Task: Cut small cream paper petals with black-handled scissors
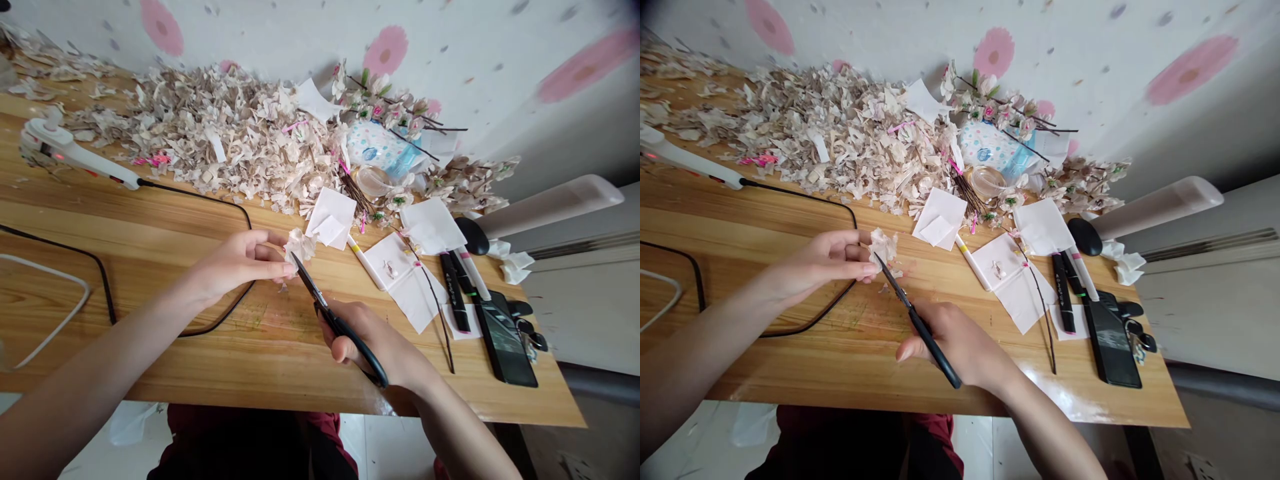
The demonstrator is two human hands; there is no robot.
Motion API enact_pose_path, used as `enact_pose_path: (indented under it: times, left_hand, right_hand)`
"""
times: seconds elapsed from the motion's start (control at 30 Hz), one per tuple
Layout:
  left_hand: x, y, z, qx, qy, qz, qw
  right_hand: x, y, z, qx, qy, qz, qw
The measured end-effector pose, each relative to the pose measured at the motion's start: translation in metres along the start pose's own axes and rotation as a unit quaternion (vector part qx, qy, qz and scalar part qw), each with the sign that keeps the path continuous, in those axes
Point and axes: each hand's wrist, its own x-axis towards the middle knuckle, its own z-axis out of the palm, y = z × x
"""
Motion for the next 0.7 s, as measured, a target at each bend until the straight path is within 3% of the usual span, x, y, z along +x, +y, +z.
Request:
enact_pose_path:
  times: [0.3,0.43,0.57,0.7]
  left_hand:
    - [-0.0026,0.0093,-0.0087,0.093,-0.036,0.008,0.995]
    - [-0.0028,0.009,-0.0078,0.118,-0.021,-0.008,0.993]
    - [-0.0014,0.0053,-0.0057,0.152,-0.043,-0.013,0.987]
    - [0.0001,0.0027,-0.0034,0.119,-0.038,-0.017,0.992]
  right_hand:
    - [-0.0021,0.0022,-0.0069,-0.01,-0.057,0.018,0.998]
    - [-0.0017,0.0041,-0.0059,0.031,-0.05,0.028,0.998]
    - [-0.001,0.0067,-0.0049,0.022,-0.017,0.006,1.0]
    - [-0.0002,0.0075,-0.0048,0.017,-0.017,0.003,1.0]
